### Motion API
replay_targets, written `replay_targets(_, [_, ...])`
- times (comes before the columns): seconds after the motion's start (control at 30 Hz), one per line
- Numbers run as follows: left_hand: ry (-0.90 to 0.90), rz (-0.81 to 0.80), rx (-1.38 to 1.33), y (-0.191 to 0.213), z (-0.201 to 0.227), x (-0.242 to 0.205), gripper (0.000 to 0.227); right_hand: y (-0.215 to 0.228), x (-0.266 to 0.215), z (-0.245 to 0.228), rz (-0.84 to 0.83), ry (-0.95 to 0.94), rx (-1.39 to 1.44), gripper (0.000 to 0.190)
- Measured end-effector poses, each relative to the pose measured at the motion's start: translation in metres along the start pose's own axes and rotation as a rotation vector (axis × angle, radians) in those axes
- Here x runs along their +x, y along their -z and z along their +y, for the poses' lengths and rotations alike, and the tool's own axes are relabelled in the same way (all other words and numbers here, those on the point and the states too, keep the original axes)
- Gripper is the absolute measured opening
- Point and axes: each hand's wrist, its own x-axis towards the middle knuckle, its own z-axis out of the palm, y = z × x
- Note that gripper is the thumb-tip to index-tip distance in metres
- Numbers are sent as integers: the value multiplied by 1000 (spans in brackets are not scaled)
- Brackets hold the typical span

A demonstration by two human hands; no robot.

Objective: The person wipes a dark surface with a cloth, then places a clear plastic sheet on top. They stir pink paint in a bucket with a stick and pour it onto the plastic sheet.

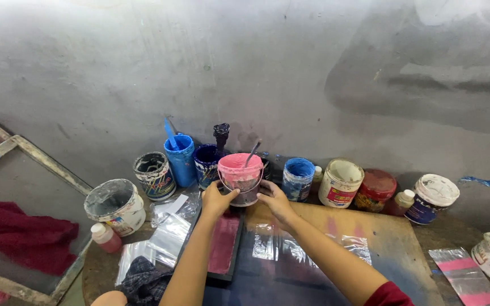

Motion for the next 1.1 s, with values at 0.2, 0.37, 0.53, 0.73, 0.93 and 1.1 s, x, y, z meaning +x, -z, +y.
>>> replay_targets(0.2, [-31,-31,-34,-14,-2,-2,88,9,-11,-6,45,-38,75,61])
replay_targets(0.37, [-100,-19,-40,-31,5,-14,90,23,-31,-18,69,12,66,58])
replay_targets(0.53, [-269,56,-167,-24,52,-87,80,36,-63,-41,111,40,165,49])
replay_targets(0.73, [-328,8,-429,-62,65,-122,88,72,-82,-31,161,87,280,42])
replay_targets(0.93, [-216,-15,-517,-87,76,-143,90,91,-100,-40,246,78,149,41])
replay_targets(1.1, [29,-157,-459,-114,53,-129,112,100,-84,-21,256,46,168,41])
